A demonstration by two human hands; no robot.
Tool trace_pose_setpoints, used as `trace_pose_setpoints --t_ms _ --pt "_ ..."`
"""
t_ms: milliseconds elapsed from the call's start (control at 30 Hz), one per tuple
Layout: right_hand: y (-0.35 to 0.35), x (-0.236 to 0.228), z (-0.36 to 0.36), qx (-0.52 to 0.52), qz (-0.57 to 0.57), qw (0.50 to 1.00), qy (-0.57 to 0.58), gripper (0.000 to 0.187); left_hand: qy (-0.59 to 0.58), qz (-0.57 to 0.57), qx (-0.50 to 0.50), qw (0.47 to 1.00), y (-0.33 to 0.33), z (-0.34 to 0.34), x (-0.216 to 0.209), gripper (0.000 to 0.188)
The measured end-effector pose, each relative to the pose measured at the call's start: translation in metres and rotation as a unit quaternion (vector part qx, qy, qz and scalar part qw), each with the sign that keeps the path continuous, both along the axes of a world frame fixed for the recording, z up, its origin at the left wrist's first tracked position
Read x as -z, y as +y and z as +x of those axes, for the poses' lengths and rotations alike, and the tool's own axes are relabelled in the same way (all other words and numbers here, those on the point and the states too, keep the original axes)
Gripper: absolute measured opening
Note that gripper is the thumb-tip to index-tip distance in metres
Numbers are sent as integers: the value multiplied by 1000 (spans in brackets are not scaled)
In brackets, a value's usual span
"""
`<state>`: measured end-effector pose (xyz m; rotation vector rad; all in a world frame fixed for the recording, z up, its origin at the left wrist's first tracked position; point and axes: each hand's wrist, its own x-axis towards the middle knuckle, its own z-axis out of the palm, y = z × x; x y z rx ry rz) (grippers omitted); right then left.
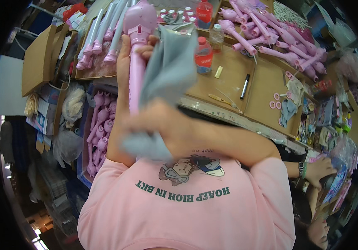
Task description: The person assembles pink fan sticks by attaching the head to the handle, writing on the head with a marker, wiping the surface with a cloth, and placing the finished items into a bin. The person repeats this process for multiple units.
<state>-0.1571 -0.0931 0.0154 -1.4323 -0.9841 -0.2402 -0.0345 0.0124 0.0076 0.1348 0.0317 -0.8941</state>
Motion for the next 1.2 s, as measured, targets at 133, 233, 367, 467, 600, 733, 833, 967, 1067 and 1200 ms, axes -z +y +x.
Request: trace_pose_setpoints --t_ms 133,233,367,467,600,733,833,967,1067,1200 --pt "-23 24 -27 -100 -30 975 198 11 -282 356 -188 871 29 14 8 53" --pt "-41 35 -22 32 89 909 405 18 -334 340 -321 819 31 3 1 44" --pt "-48 39 -15 66 59 906 413 18 -346 294 -325 830 28 -4 -16 49" --pt "-40 42 -19 108 37 915 386 22 -342 321 -342 814 26 -3 -14 48" --pt "-28 41 -9 143 4 918 370 27 -326 355 -343 806 21 -5 -5 45" --pt "-18 31 27 211 -35 934 287 31 -340 346 -337 807 4 -15 -2 39" --pt "-18 31 38 150 4 916 371 33 -304 365 -321 819 -5 -22 -2 43" --pt "-18 50 15 89 -123 896 417 39 -303 329 -381 809 7 -9 0 36" --pt "-26 65 5 24 -13 879 476 40 -243 280 -332 867 22 9 1 34" --pt "-32 66 8 -51 -7 877 477 37 -237 172 -292 911 28 11 2 42"
